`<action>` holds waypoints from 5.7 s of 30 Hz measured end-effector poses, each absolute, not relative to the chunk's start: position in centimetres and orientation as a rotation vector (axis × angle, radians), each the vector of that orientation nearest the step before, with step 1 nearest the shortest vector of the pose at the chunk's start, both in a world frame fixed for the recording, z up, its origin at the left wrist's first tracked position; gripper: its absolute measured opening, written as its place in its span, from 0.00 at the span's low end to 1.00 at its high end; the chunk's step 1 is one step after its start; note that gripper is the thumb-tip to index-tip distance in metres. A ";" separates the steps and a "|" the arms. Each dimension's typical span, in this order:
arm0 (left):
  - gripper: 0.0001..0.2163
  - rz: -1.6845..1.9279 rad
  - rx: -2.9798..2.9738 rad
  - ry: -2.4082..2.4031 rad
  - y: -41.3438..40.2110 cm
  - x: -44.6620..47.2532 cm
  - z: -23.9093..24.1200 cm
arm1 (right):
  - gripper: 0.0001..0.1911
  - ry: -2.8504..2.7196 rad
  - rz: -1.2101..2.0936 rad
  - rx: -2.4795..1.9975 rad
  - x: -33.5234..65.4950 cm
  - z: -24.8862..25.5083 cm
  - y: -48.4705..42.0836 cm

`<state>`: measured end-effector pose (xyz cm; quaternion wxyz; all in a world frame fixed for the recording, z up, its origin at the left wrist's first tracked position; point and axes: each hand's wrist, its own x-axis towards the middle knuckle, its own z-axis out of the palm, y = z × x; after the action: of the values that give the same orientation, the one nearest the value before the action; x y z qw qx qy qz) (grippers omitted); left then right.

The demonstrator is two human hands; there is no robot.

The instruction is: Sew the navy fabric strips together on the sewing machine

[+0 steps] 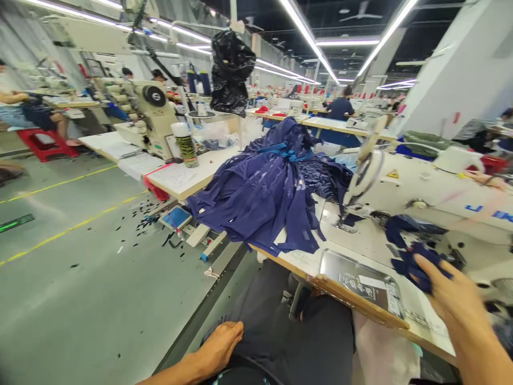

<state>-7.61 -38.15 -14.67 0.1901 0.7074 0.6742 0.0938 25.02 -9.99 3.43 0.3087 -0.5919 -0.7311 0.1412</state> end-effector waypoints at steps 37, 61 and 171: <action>0.12 -0.185 3.157 1.732 -7.3 -13.7 6.7 | 0.15 -2.626 -0.061 -0.997 21.2 2.1 -3.2; 0.20 0.200 3.350 1.510 -7.2 -14.6 9.6 | 0.22 -2.633 0.627 -0.838 9.3 3.2 -3.0; 0.10 0.349 2.994 0.947 -2.8 -2.8 2.4 | 0.10 -2.732 -0.522 -0.940 16.7 0.6 -1.9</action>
<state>-2.76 -2.84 2.41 -0.0088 0.9475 0.2999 0.1103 16.67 -1.89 0.65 0.1024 -0.3185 -0.9256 -0.1769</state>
